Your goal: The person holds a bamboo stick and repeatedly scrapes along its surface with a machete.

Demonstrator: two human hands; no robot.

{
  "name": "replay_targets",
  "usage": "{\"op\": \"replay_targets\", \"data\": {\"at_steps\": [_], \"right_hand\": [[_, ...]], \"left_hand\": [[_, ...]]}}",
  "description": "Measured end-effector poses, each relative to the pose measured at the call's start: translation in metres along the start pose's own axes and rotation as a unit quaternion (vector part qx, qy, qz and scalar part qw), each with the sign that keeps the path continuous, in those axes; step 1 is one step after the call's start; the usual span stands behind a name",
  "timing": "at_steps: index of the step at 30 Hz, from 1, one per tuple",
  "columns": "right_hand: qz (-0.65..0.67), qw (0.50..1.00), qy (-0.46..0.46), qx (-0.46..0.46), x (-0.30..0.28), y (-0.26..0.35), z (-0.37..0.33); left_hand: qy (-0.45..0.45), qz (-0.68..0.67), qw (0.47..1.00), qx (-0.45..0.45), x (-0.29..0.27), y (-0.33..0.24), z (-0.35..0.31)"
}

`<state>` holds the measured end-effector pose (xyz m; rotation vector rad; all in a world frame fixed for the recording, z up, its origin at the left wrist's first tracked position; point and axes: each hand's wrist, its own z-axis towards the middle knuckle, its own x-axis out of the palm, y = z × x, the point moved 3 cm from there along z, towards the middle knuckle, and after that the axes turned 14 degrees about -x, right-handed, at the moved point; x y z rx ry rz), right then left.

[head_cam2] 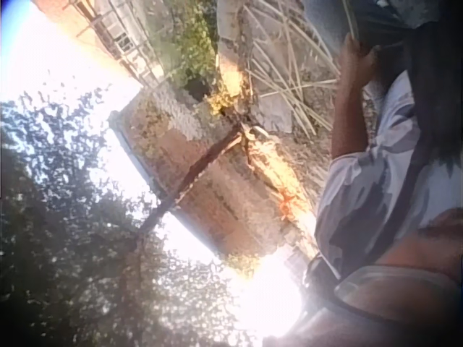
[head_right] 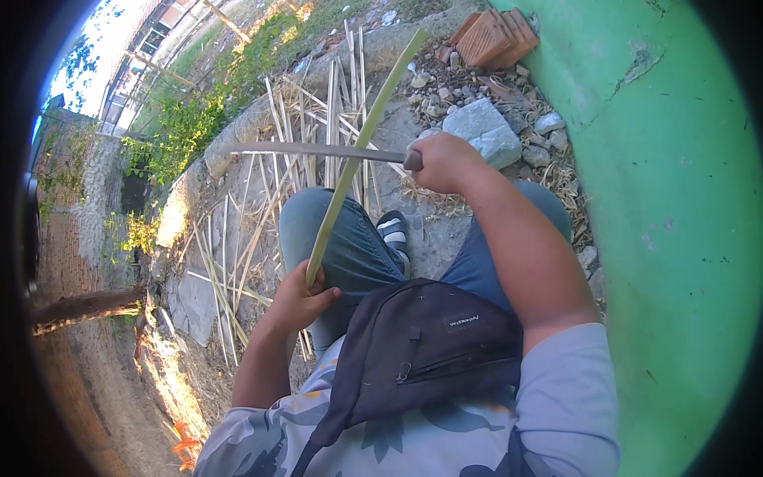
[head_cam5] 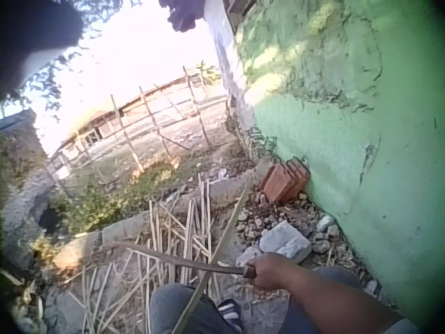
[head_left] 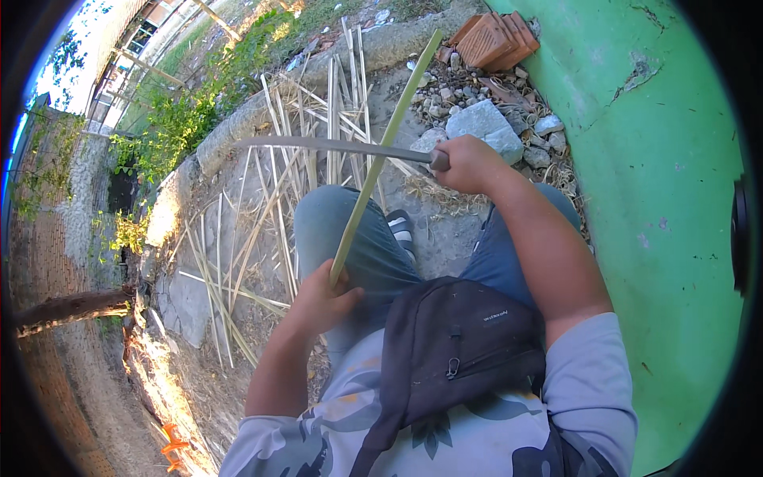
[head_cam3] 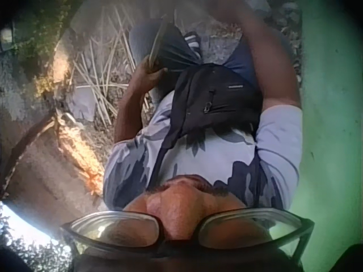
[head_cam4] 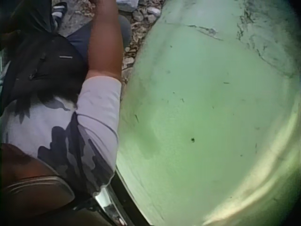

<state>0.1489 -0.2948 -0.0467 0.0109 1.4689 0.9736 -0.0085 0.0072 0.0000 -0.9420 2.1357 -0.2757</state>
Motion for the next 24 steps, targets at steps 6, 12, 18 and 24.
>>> {"op": "replay_targets", "data": {"at_steps": [6, 12, 18, 24], "right_hand": [[-0.028, 1.000, -0.005, 0.010, -0.002, 0.027, 0.005], [-0.035, 0.998, -0.043, 0.002, -0.002, 0.000, 0.000], [-0.030, 0.999, -0.042, -0.005, -0.008, 0.017, 0.004], [-0.028, 0.998, -0.031, 0.037, -0.017, -0.011, 0.000]], "left_hand": [[-0.008, -0.047, 0.999, 0.007, 0.002, 0.014, 0.005], [-0.018, 0.023, 0.999, 0.030, 0.002, 0.001, -0.001], [-0.027, -0.001, 0.999, 0.017, 0.002, 0.008, 0.000], [-0.035, 0.049, 0.998, 0.014, 0.004, 0.001, -0.001]]}}
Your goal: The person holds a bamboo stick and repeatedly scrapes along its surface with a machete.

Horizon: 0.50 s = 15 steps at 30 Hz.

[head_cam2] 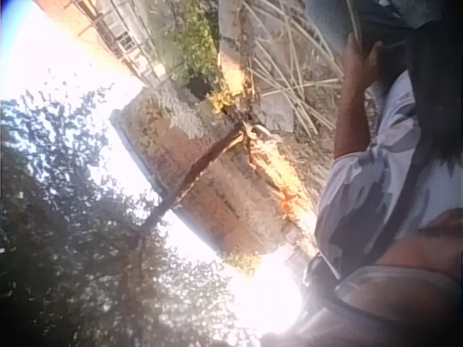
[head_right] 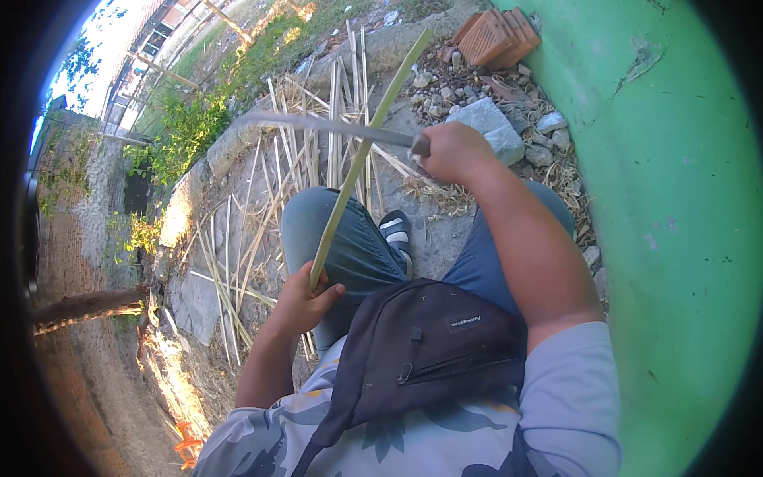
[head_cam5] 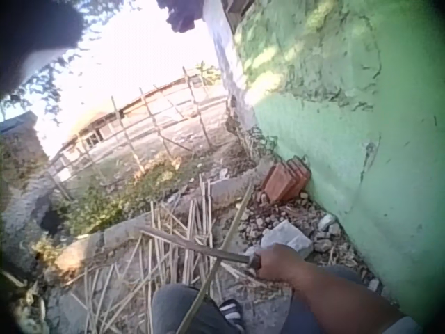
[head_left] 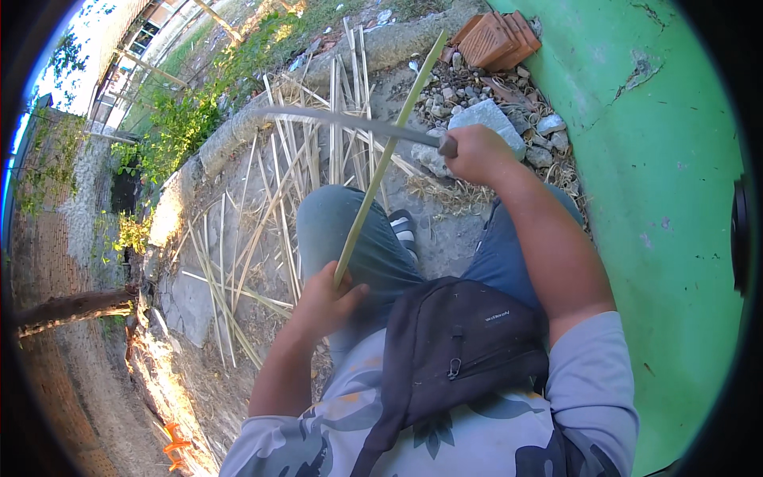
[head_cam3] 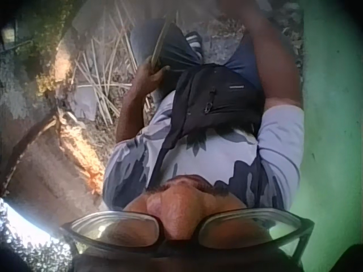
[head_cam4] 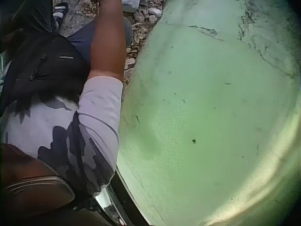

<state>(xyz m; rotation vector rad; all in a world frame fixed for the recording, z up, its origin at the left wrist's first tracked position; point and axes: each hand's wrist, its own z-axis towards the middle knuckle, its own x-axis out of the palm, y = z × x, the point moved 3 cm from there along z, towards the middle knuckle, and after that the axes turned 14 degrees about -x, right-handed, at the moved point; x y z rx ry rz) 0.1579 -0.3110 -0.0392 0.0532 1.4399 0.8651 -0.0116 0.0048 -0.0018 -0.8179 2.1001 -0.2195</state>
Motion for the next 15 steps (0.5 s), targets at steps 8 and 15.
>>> {"op": "replay_targets", "data": {"at_steps": [8, 15], "right_hand": [[0.010, 1.000, -0.023, -0.006, 0.002, 0.012, -0.004], [0.013, 1.000, -0.003, -0.011, 0.010, -0.007, 0.003]], "left_hand": [[-0.009, -0.012, 1.000, 0.012, -0.002, -0.003, -0.003], [0.031, -0.080, 0.996, -0.010, -0.003, 0.000, 0.001]]}}
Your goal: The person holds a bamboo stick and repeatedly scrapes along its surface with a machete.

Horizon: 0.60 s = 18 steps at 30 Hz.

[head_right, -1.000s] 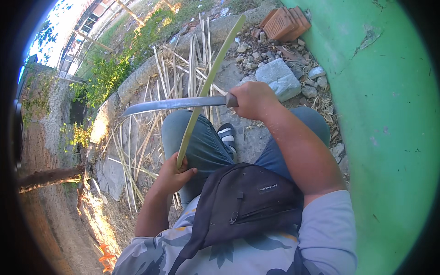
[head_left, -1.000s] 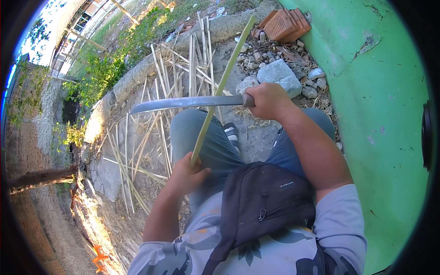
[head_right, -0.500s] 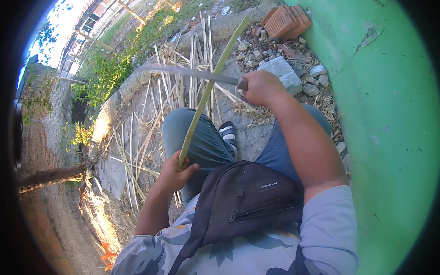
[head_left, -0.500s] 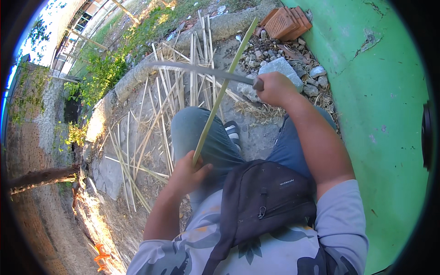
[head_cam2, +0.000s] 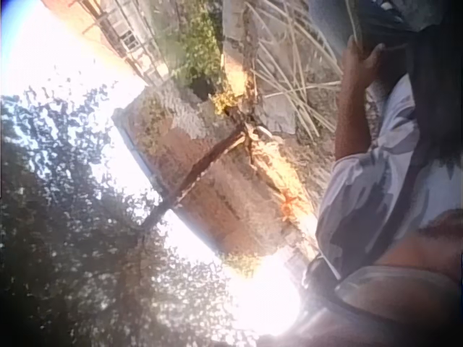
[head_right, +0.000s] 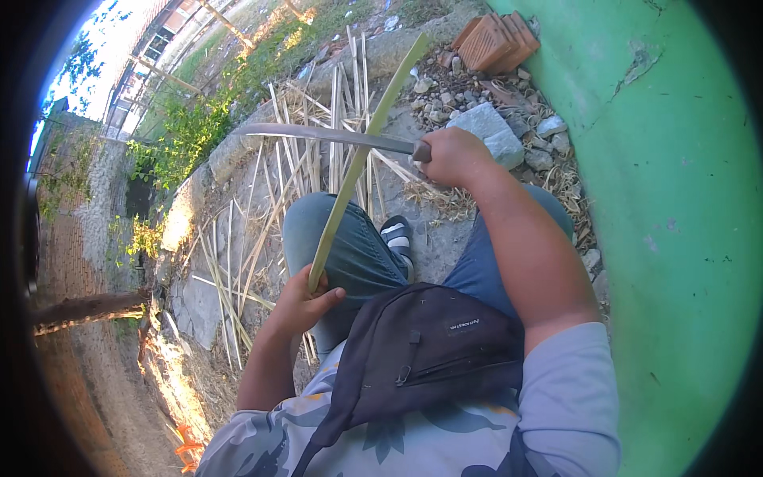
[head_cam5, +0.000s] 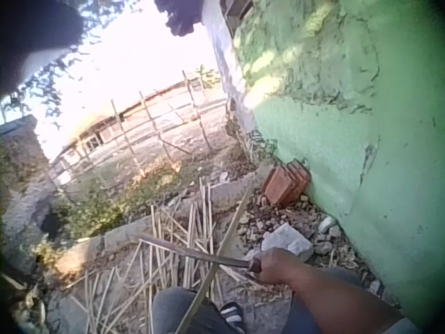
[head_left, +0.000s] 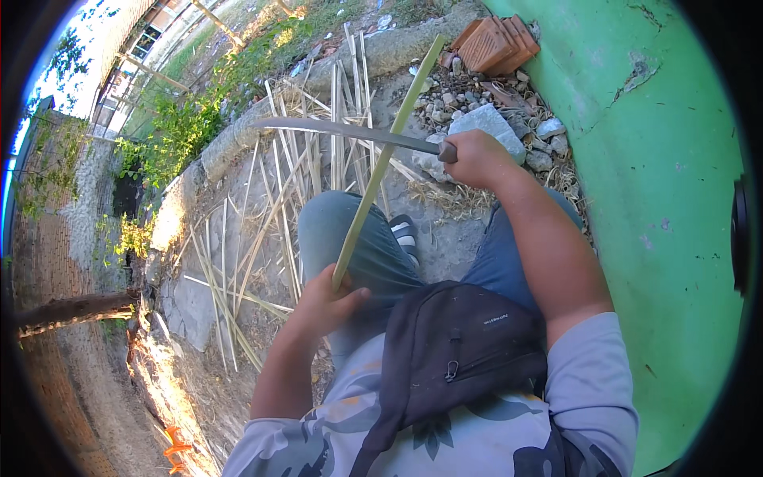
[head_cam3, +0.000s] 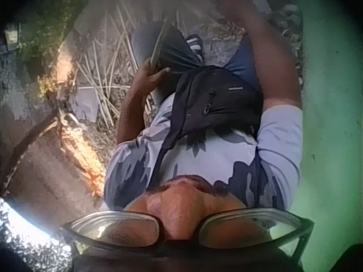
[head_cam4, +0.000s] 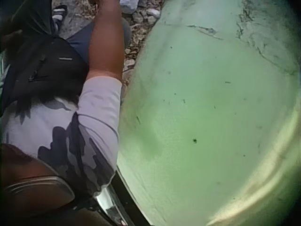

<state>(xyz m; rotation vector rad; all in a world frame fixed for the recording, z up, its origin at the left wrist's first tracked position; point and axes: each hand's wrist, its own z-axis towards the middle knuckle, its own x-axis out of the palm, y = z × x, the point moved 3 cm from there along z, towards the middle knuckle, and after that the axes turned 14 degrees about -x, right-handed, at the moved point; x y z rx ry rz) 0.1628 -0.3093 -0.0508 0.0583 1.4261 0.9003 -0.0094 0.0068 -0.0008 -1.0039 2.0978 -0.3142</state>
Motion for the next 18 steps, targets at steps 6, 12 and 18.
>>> {"op": "replay_targets", "data": {"at_steps": [6, 12, 18], "right_hand": [[-0.011, 0.999, -0.024, -0.037, -0.009, 0.031, -0.005], [0.003, 1.000, -0.004, -0.030, -0.009, 0.013, -0.008], [-0.013, 0.998, -0.005, -0.062, -0.013, 0.038, -0.009]], "left_hand": [[0.058, -0.070, 0.996, 0.026, -0.008, 0.008, 0.003], [0.101, -0.049, 0.993, 0.029, 0.006, -0.015, -0.003], [0.066, -0.062, 0.996, 0.021, 0.009, -0.004, 0.005]]}}
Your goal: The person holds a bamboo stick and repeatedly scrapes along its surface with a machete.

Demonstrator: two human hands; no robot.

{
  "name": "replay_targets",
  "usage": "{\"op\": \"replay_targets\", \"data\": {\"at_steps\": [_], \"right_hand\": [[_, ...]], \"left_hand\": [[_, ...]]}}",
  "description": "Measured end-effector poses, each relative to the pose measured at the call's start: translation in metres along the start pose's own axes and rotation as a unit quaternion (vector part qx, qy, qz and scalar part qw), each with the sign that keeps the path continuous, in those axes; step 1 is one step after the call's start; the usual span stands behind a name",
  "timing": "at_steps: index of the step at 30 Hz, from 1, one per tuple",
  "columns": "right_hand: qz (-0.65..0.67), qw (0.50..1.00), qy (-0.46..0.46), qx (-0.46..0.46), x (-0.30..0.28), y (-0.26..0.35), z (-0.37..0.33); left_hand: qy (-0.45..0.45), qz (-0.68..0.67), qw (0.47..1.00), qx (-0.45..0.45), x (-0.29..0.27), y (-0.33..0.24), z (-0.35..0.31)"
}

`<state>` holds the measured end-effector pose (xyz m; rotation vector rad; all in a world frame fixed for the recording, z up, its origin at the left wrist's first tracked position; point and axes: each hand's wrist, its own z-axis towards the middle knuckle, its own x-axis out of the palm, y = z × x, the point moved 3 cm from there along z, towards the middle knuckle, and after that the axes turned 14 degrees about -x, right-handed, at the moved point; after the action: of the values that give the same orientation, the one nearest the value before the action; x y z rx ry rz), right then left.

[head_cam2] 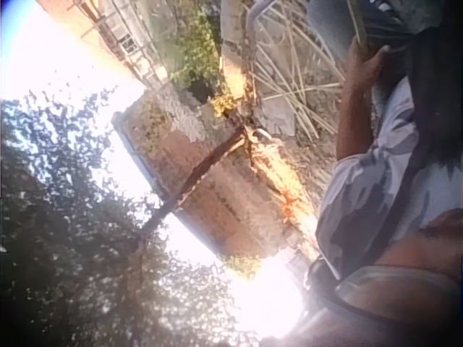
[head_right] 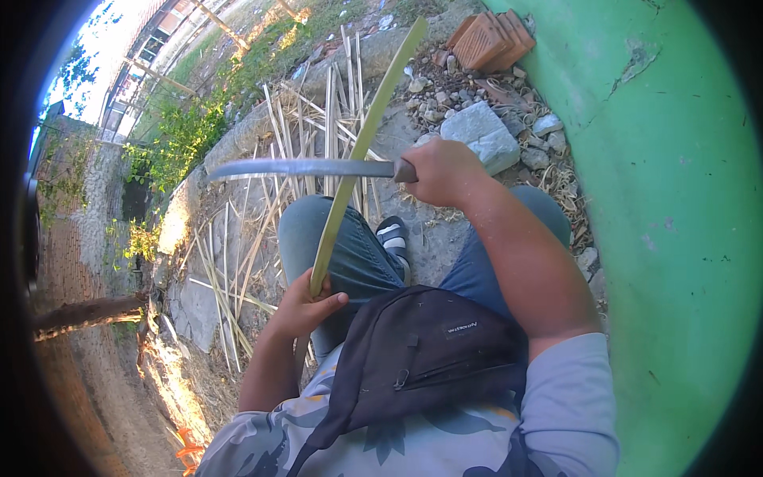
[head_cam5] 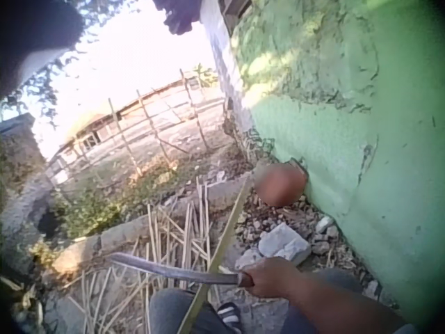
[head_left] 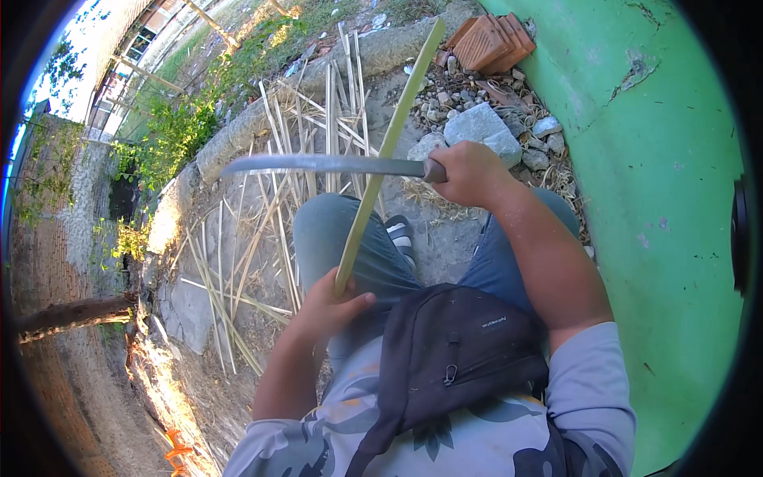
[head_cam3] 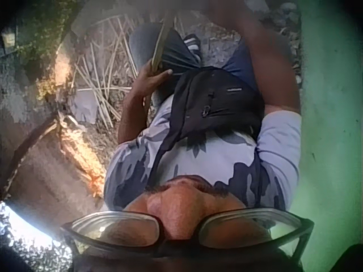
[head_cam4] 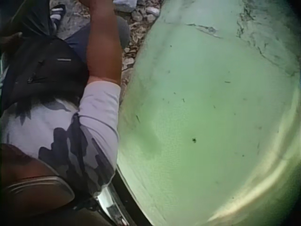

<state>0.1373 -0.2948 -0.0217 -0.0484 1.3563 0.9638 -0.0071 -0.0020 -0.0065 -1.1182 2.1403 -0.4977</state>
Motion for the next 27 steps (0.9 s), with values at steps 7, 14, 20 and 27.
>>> {"op": "replay_targets", "data": {"at_steps": [7, 14, 20, 27], "right_hand": [[0.003, 0.999, 0.002, 0.039, 0.009, -0.027, 0.001], [-0.013, 1.000, 0.007, -0.005, 0.004, 0.001, 0.002], [0.011, 0.997, 0.006, 0.080, 0.002, -0.037, 0.004], [-0.020, 1.000, 0.011, 0.014, 0.002, -0.005, 0.005]], "left_hand": [[0.021, 0.013, 0.999, -0.026, 0.003, -0.010, -0.003], [-0.002, 0.001, 1.000, -0.014, 0.003, -0.006, -0.005], [-0.008, 0.056, 0.998, -0.001, 0.005, -0.006, -0.001], [-0.019, 0.038, 0.999, -0.026, 0.003, -0.004, -0.005]]}}
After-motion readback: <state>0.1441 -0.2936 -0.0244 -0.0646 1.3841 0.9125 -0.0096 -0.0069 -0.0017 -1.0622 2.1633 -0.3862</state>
